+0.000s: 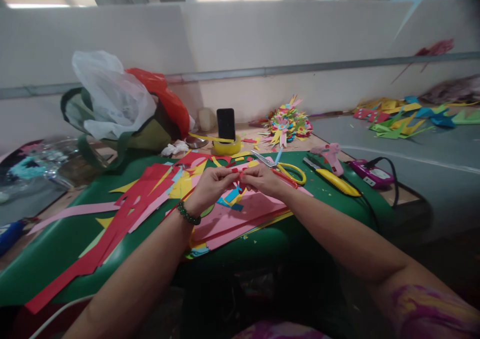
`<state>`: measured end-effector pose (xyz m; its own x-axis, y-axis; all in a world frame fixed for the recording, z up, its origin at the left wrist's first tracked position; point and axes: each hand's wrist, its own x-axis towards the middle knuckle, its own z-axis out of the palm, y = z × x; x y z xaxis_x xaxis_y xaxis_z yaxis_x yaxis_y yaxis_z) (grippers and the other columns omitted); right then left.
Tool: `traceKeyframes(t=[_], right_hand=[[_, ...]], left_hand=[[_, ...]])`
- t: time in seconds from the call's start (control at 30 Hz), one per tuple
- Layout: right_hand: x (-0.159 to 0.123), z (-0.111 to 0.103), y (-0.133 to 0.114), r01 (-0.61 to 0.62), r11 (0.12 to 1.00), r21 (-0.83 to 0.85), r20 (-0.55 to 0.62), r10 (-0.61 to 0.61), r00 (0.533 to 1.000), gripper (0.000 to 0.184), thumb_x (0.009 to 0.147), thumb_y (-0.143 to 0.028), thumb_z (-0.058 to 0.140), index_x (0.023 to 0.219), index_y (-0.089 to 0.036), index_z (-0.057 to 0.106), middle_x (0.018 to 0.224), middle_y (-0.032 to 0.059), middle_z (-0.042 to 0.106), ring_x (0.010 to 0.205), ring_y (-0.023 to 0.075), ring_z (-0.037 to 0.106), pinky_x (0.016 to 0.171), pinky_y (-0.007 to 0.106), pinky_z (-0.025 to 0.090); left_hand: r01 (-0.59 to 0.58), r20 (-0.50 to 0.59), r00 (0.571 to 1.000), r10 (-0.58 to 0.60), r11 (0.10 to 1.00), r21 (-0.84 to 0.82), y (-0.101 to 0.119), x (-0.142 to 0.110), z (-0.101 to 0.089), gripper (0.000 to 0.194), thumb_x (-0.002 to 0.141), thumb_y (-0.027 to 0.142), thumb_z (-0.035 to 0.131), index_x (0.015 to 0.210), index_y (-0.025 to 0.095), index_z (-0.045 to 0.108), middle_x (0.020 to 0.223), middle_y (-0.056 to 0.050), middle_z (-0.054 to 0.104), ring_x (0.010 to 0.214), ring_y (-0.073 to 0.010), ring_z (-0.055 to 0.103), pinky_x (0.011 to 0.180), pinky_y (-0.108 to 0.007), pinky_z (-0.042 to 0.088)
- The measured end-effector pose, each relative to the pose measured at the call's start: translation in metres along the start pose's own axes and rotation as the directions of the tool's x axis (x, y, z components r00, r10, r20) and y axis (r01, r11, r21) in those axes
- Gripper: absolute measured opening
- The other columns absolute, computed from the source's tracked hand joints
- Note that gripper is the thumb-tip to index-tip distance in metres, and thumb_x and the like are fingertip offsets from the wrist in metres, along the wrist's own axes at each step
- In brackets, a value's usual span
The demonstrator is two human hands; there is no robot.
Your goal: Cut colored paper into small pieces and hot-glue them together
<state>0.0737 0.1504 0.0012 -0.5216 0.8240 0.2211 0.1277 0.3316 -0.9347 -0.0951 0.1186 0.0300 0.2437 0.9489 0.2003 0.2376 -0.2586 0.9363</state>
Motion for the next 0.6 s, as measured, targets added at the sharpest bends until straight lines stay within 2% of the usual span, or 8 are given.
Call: traceKeyframes(t=[0.13,0.23,0.33,0.5,0.6], right_hand=[[-0.0012,0.0001,-0.0007,0.037,0.999,0.025,0.018,-0.038,0.999,0.034,0.077,-0.041,0.057,0.054,-0.016,0.056,0.046,-0.0049,0.048,0.042,0.0065,0.039,0.042,0.021,0.029],[-0.003,0.0007,-0.0035,0.071,0.997,0.042,0.041,-0.073,0.996,0.035,0.078,-0.043,0.056,0.055,-0.016,0.056,0.047,-0.0047,0.048,0.043,0.0068,0.039,0.043,0.022,0.029],[-0.0035,0.0016,-0.0053,0.072,0.997,0.017,0.043,-0.073,0.996,0.035,0.078,-0.04,0.055,0.053,-0.016,0.056,0.047,-0.0046,0.047,0.044,0.0067,0.039,0.044,0.021,0.028],[-0.0018,0.0031,-0.0046,0.022,1.0,-0.015,0.001,-0.022,1.0,0.032,0.079,-0.032,0.053,0.051,-0.016,0.057,0.044,-0.0044,0.047,0.043,0.0068,0.038,0.044,0.021,0.028],[-0.0009,0.004,-0.0036,0.009,1.0,-0.012,0.001,-0.009,1.0,0.028,0.077,-0.027,0.051,0.052,-0.016,0.06,0.043,-0.0041,0.049,0.042,0.0071,0.038,0.044,0.021,0.029]], left_hand=[[0.073,-0.041,0.996,-0.074,0.997,-0.025,-0.0003,-0.0004,-0.0015,0.03,0.065,0.04,0.071,0.055,0.014,0.062,0.049,0.002,0.05,0.048,-0.0083,0.045,0.045,-0.019,0.035],[0.086,-0.019,0.996,-0.086,0.996,-0.027,0.0006,-0.0005,-0.0012,0.028,0.064,0.037,0.07,0.053,0.014,0.06,0.048,0.003,0.05,0.047,-0.0073,0.043,0.045,-0.019,0.034],[0.097,0.002,0.995,-0.097,0.994,-0.044,0.0008,-0.0003,0.0006,0.025,0.063,0.034,0.069,0.051,0.014,0.059,0.048,0.003,0.051,0.047,-0.0069,0.043,0.046,-0.018,0.036],[0.142,0.014,0.99,-0.141,0.985,-0.094,-0.0035,0.0002,0.0018,0.021,0.062,0.033,0.071,0.058,0.014,0.066,0.053,0.0,0.058,0.051,-0.0086,0.049,0.051,-0.019,0.041],[0.152,0.073,0.987,-0.145,0.982,-0.115,-0.0056,-0.0001,0.0011,0.024,0.064,0.037,0.074,0.064,0.014,0.07,0.06,-0.003,0.065,0.056,-0.0108,0.055,0.057,-0.021,0.045]])
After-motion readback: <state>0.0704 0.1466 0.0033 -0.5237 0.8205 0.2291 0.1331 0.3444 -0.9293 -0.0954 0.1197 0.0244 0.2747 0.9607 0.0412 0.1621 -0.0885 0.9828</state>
